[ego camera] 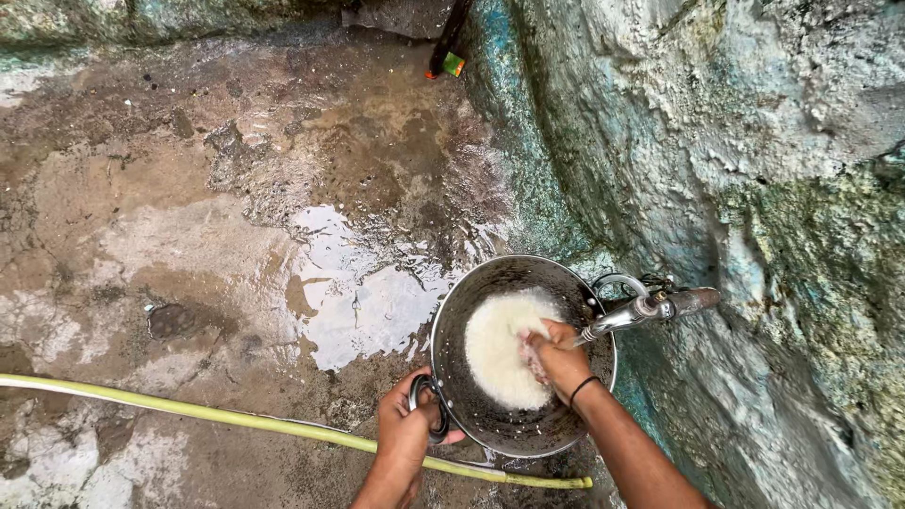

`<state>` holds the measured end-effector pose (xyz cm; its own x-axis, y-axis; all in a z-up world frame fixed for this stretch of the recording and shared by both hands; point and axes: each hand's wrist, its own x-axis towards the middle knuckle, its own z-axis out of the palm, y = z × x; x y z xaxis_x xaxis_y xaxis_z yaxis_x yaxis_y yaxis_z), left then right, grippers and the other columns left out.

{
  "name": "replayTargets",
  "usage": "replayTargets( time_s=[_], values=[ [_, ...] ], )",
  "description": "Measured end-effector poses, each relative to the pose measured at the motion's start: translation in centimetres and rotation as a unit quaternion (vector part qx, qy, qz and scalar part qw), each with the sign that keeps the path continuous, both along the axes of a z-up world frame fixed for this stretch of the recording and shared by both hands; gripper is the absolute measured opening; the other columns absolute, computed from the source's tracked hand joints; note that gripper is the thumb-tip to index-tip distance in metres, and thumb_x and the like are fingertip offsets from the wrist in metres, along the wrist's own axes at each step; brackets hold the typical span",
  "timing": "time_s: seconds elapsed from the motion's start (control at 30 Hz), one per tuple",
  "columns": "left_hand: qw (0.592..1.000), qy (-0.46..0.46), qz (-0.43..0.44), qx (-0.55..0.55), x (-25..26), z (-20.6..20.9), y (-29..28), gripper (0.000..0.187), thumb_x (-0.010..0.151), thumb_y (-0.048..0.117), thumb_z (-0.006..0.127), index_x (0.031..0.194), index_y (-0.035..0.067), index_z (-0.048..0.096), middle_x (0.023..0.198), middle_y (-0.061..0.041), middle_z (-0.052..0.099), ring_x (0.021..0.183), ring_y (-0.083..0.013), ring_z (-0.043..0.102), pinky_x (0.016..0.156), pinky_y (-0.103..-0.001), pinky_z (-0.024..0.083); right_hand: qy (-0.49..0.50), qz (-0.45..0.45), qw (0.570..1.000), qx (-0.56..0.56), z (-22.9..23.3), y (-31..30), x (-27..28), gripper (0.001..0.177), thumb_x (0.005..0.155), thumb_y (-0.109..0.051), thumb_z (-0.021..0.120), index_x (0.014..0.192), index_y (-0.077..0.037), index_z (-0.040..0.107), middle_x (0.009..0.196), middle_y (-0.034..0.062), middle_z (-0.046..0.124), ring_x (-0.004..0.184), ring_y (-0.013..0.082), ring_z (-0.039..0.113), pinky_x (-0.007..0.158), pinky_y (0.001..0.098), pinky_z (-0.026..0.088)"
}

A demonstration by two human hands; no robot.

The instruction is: The person picks through rice in a shallow metal bowl to remove impurities, pours the rice into a larger metal pot, and then washes the rice under a tap, rubbing it with their hand and draining the water.

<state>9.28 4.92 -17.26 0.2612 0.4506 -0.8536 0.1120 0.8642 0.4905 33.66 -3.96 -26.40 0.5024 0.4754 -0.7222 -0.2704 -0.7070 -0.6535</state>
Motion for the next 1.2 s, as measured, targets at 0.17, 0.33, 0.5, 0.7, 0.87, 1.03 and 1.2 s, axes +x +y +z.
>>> replayTargets(
  time_s=[0.17,0.33,0.5,0.7,0.87,1.03,1.2],
  values=[
    [1.000,0.021,-0.020,-0.010,0.1,-0.5,0.0,0.062,0.082,-0.013,0.052,0.139,0.008,0.059,0.084,-0.006,0.059,0.072,-0.0181,0.063,0.066,-0.038,0.065,-0.179,0.076,0.971,-0.136,2.4,0.8,0.1,0.054,0.105,-0.047,0.061,0.089,0.005,0.062,0.072,0.0186,0.059,0.050,0.0226,0.050,0.042,0.0375,0.042],
    [1.000,-0.001,-0.015,-0.003,0.0,-0.9,-0.2,0.062,0.081,-0.015,0.050,0.138,0.008,0.062,0.088,-0.004,0.061,0.074,-0.0167,0.064,0.065,-0.038,0.068,-0.273,0.072,0.956,-0.084,3.4,3.0,-0.2,0.036,0.090,-0.032,0.072,0.111,-0.005,0.060,0.106,0.0147,0.061,0.082,0.0259,0.068,0.064,0.0406,0.063],
    [1.000,-0.019,-0.015,0.015,0.2,-1.4,-0.7,0.057,0.083,-0.011,0.049,0.134,0.008,0.066,0.089,-0.004,0.066,0.073,-0.0168,0.066,0.063,-0.039,0.070,-0.284,0.114,0.950,0.067,2.4,6.2,-6.0,0.052,0.088,-0.012,0.073,0.135,-0.006,0.053,0.141,0.0215,0.045,0.128,0.0382,0.043,0.106,0.0532,0.039],
    [0.999,-0.036,0.015,0.007,-1.7,-1.5,-0.1,0.053,0.085,-0.011,0.050,0.132,0.007,0.065,0.090,-0.006,0.071,0.072,-0.0170,0.070,0.062,-0.040,0.068,-0.372,0.528,0.751,0.139,4.3,-0.2,-7.5,0.024,0.077,-0.003,0.066,0.100,-0.005,0.069,0.120,0.0187,0.062,0.120,0.0363,0.054,0.107,0.0517,0.040],
    [1.000,-0.019,0.008,-0.008,-2.4,-1.1,-0.1,0.051,0.087,-0.009,0.048,0.131,0.008,0.066,0.086,-0.004,0.070,0.070,-0.0168,0.071,0.062,-0.040,0.068,-0.408,0.249,0.878,0.034,4.2,0.5,-1.8,0.020,0.084,-0.002,0.068,0.104,-0.005,0.069,0.117,0.0139,0.063,0.111,0.0285,0.062,0.103,0.0417,0.053],
    [0.999,-0.035,0.004,0.020,-2.4,-1.2,-0.7,0.054,0.084,-0.010,0.053,0.133,0.005,0.069,0.078,-0.001,0.056,0.064,-0.0121,0.058,0.061,-0.039,0.068,-0.290,0.153,0.942,0.070,1.6,3.6,-2.1,0.035,0.086,-0.004,0.068,0.121,-0.005,0.066,0.127,0.0176,0.055,0.116,0.0341,0.055,0.101,0.0490,0.047],
    [0.999,-0.041,0.003,0.021,-3.4,-1.4,0.0,0.060,0.080,-0.012,0.048,0.136,0.006,0.062,0.080,0.000,0.060,0.067,-0.0124,0.063,0.060,-0.039,0.068,-0.361,0.384,0.849,-0.025,1.7,4.0,-2.8,0.023,0.099,-0.016,0.062,0.119,-0.013,0.073,0.126,0.0118,0.064,0.123,0.0282,0.058,0.109,0.0424,0.050]
  ],
)
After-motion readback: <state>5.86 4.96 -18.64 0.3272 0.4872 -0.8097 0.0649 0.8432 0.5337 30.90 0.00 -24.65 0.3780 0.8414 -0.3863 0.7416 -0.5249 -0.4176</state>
